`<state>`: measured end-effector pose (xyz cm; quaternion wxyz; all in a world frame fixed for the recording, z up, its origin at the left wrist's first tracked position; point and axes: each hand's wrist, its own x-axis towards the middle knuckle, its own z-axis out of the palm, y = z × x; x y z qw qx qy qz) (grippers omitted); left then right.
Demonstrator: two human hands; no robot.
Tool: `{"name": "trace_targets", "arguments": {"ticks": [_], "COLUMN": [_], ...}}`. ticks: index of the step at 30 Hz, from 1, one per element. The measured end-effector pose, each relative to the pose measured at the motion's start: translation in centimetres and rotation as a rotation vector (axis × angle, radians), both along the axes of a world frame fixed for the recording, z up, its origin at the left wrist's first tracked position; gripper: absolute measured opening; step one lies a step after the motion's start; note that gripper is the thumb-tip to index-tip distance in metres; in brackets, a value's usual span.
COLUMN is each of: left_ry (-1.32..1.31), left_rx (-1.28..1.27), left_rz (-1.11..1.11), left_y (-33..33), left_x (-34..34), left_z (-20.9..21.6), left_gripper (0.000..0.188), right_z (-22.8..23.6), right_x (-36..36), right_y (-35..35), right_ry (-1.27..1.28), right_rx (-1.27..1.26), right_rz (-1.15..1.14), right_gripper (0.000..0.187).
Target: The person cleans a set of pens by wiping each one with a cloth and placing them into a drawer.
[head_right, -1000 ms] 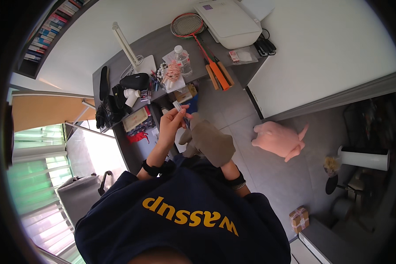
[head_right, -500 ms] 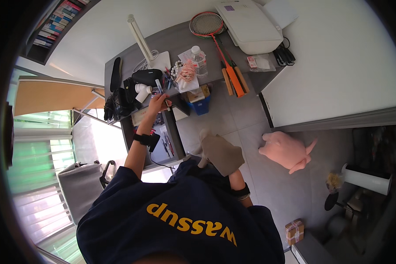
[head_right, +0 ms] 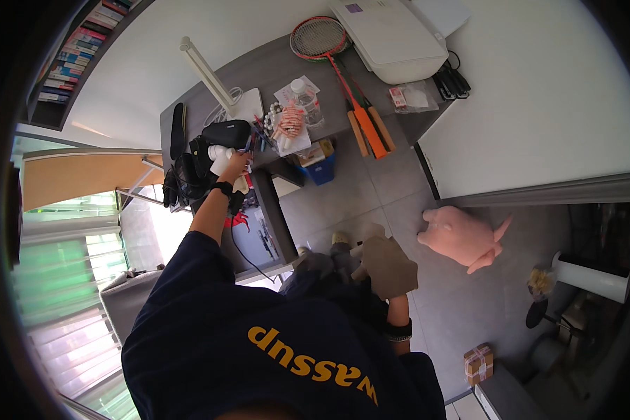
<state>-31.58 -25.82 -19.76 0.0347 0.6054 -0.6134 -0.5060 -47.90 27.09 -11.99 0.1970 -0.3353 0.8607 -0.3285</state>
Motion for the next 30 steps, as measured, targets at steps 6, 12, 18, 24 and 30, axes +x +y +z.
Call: {"name": "trace_targets", "arguments": {"ticks": [6,12,18,24,30], "left_ry": [-0.006,-0.046,0.067,0.128,0.094], "left_rx": [-0.138,-0.339,-0.274,-0.220,-0.363], "left_rz": [0.042,-0.026,0.114,0.147,0.251], "left_y": [-1.7,-0.3,-0.4,0.2,0.3], "left_x": [0.4,-1.5,0.3,0.9,0.4], "left_z": [-3.4,-1.6,-2.3,-2.7,-3.0], "left_gripper": [0.028,0.028,0.018,0.023,0.022], "right_z": [-0.7,-1.3,-1.3,-1.9,-2.6], "right_x": [-0.3,-0.4,-0.1,0.1,0.6], "right_y": [0.4,0.1,-0.4,-0.6,-1.0], "right_ry": [0.013,0.036,0.038,0.060,0.073], "right_rx": [0.019,0.022,0.017,0.024,0.026], "right_rz": [-0.013,-0.016,0.013,0.023,0.061], "right_gripper": [0.032,0.033,0.033,0.034,0.035]}}
